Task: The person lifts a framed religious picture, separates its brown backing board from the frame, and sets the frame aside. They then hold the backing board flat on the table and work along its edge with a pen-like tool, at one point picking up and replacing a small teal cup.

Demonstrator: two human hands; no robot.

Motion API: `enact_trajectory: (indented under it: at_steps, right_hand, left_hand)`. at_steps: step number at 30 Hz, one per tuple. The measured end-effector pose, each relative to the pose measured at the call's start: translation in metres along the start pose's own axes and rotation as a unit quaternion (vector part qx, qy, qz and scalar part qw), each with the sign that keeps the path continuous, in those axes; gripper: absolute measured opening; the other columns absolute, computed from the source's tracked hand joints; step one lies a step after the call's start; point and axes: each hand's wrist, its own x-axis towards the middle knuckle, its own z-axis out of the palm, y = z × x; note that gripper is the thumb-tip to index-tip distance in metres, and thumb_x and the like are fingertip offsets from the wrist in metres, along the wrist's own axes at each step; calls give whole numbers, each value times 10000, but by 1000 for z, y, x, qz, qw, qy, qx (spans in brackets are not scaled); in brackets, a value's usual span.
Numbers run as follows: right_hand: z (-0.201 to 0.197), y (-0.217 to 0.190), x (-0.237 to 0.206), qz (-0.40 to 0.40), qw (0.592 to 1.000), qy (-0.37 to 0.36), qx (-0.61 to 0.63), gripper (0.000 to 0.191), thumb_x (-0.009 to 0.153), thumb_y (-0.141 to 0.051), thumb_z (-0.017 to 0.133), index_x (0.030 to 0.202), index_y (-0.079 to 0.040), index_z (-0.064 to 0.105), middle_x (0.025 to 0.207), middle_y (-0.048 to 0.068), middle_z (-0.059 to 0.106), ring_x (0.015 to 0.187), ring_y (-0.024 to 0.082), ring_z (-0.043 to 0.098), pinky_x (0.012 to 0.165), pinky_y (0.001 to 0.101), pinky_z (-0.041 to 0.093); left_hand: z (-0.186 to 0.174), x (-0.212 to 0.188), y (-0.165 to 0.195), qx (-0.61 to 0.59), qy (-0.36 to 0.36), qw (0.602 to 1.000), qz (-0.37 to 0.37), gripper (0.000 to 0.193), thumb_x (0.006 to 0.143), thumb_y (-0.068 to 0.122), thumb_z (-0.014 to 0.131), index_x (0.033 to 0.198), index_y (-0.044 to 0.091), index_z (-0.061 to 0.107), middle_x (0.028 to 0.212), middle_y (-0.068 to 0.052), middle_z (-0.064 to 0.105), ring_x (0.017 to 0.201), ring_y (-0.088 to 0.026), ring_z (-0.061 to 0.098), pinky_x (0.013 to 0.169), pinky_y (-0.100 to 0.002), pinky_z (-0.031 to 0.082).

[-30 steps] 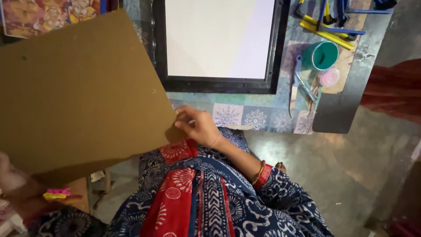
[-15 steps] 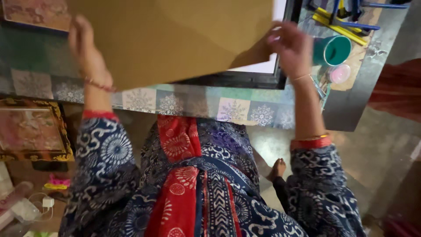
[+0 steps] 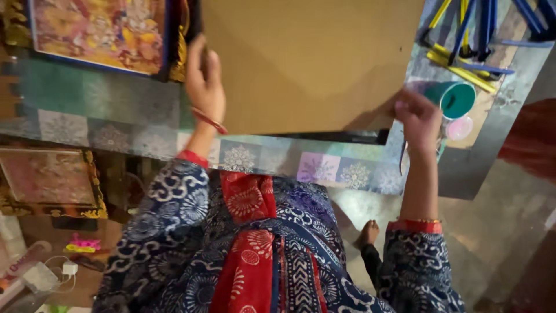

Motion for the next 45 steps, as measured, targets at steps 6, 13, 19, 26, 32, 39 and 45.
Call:
enact_trajectory:
  at_steps: [6,13,19,26,32,39,45]
  right_hand:
    - [-4,19,-8,-35,993,45,-106,355,914,-20,732,1267,-37,766,928,-23,700,805,39,593,719,223,505]
    - [3,4,-3,-63,979,95,-170,297,931,-54,774,1228,-52,781,968,72,760,834,82,656,750,244,534]
    - [26,17,-21,-103,964,143,-200,317,906,-43,742,1219,-77,780,1052,107,782,839,131,734,759,304,579]
    - [37,25,-36,-160,928,195,-273,404,852,46,672,1218,-77,793,1009,190,738,891,305,730,757,391,571]
    - [48,14,-50,-112,936,184,-279,365,886,19,686,1234,-62,761,986,177,687,837,332,696,717,427,554]
    - [56,18,-56,-138,920,176,-323,462,884,33,712,1343,-21,707,1021,176,622,895,356,622,806,454,512]
    - [59,26,-67,-188,899,178,-353,465,873,51,704,1328,-40,729,1068,163,617,993,344,608,898,440,506]
  left_hand:
    - [4,-22,-18,155,-75,982,-71,426,1038,144,628,1463,144,605,1164,-159,588,1064,-304,610,955,-409,513]
    - [-1,2,-32,225,-136,965,26,558,925,62,707,1463,147,586,1200,-176,573,1126,-376,566,1005,-459,467]
    - [-2,3,-25,273,-150,950,-2,545,938,78,691,1463,185,591,1182,-154,594,1099,-380,593,955,-471,501]
    - [-2,-4,-16,297,-174,938,-44,555,978,101,648,1509,188,512,1240,-162,583,1072,-394,619,882,-482,523]
    - [-4,-6,-17,313,-176,932,-45,565,975,125,650,1513,198,493,1263,-157,578,1067,-391,630,864,-475,534]
    - [2,0,-18,357,-194,908,-102,595,1015,213,632,1555,335,411,1407,-154,534,1145,-399,616,894,-499,532]
    - [2,1,-22,361,-186,908,-106,628,1005,240,646,1554,402,387,1448,-169,530,1189,-403,614,915,-507,545]
